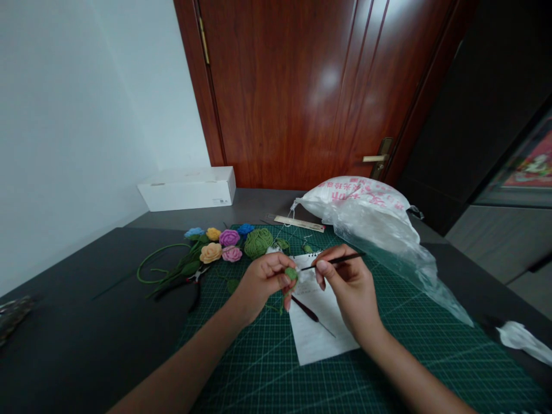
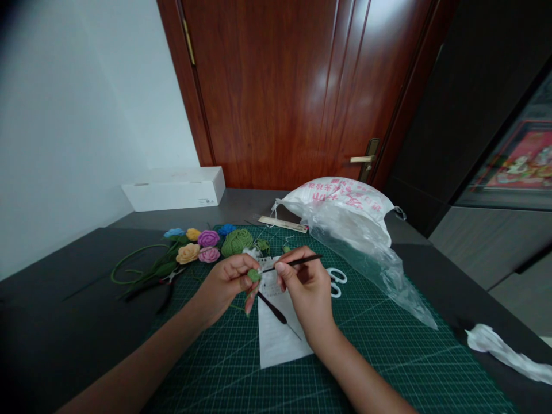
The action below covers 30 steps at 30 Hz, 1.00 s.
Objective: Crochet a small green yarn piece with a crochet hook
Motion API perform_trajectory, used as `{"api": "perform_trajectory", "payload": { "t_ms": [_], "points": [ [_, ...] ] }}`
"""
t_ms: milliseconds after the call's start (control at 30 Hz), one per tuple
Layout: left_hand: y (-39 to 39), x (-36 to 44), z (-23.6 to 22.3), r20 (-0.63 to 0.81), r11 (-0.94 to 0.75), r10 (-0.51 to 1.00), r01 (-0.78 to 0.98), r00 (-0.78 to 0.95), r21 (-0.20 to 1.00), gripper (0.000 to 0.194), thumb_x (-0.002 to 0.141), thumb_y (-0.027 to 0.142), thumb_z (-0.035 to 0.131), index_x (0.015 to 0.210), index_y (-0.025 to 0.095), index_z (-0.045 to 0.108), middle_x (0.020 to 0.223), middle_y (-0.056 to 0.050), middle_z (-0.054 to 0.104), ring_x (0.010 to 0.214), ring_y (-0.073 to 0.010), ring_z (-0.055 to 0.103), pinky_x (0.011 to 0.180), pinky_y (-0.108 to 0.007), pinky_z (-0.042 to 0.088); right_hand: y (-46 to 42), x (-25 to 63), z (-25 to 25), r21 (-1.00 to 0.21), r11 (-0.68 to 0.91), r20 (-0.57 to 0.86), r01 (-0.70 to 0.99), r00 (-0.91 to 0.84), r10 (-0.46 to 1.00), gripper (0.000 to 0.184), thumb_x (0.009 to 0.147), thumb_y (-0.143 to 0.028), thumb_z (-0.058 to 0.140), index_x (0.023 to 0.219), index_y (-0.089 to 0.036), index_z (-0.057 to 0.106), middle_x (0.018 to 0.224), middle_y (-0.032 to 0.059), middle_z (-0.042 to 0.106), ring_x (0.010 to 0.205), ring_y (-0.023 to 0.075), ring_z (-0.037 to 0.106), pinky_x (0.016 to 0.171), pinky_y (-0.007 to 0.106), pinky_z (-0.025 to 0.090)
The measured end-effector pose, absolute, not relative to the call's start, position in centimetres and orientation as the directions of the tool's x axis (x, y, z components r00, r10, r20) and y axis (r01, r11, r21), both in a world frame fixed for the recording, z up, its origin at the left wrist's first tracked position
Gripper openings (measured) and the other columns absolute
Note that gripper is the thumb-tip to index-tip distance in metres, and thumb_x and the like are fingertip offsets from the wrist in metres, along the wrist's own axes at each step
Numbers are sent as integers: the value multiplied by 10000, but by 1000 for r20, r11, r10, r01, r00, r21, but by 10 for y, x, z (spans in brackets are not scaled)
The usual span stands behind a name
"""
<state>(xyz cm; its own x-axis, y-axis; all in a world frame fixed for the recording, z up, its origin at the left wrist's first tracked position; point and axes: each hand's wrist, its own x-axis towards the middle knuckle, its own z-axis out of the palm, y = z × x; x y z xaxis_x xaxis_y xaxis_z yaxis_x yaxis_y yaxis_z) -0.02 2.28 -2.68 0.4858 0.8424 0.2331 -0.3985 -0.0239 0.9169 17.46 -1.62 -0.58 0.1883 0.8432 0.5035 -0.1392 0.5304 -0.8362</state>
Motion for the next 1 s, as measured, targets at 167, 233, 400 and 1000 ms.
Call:
{"api": "perform_trajectory", "payload": {
  "t_ms": [167,233,400,1000],
  "points": [
    [22,0,-26,229,-15,837,-398,496,917,255,768,274,835,901,129,674,642,6,673,421,-119,603,374,-215,508,-13,176,-7,-861,464,438,-211,157,885,228,856,-340,790,778,-209,622,580,-47,605,479,101,541,471,219,457],
    [22,0,-27,228,-14,835,-396,501,918,246,768,264,831,900,128,674,637,8,673,414,-117,601,372,-213,507,-11,177,-8,-864,444,422,-238,139,896,238,854,-348,793,771,-208,619,554,-53,596,465,97,528,468,215,452],
    [21,1,-29,224,-11,832,-388,508,921,194,782,217,801,897,130,671,646,-5,689,416,-115,590,365,-208,502,-12,174,-8,-862,436,427,-259,92,899,240,819,-354,823,772,-204,641,642,-31,636,479,97,554,445,213,450],
    [18,0,-28,290,-68,787,-391,545,918,240,820,268,810,911,159,616,680,9,675,451,-114,609,397,-205,518,-7,177,-9,-886,377,392,-268,0,920,272,834,-389,812,800,-210,610,592,-52,618,457,81,529,472,207,440]
  ]
}}
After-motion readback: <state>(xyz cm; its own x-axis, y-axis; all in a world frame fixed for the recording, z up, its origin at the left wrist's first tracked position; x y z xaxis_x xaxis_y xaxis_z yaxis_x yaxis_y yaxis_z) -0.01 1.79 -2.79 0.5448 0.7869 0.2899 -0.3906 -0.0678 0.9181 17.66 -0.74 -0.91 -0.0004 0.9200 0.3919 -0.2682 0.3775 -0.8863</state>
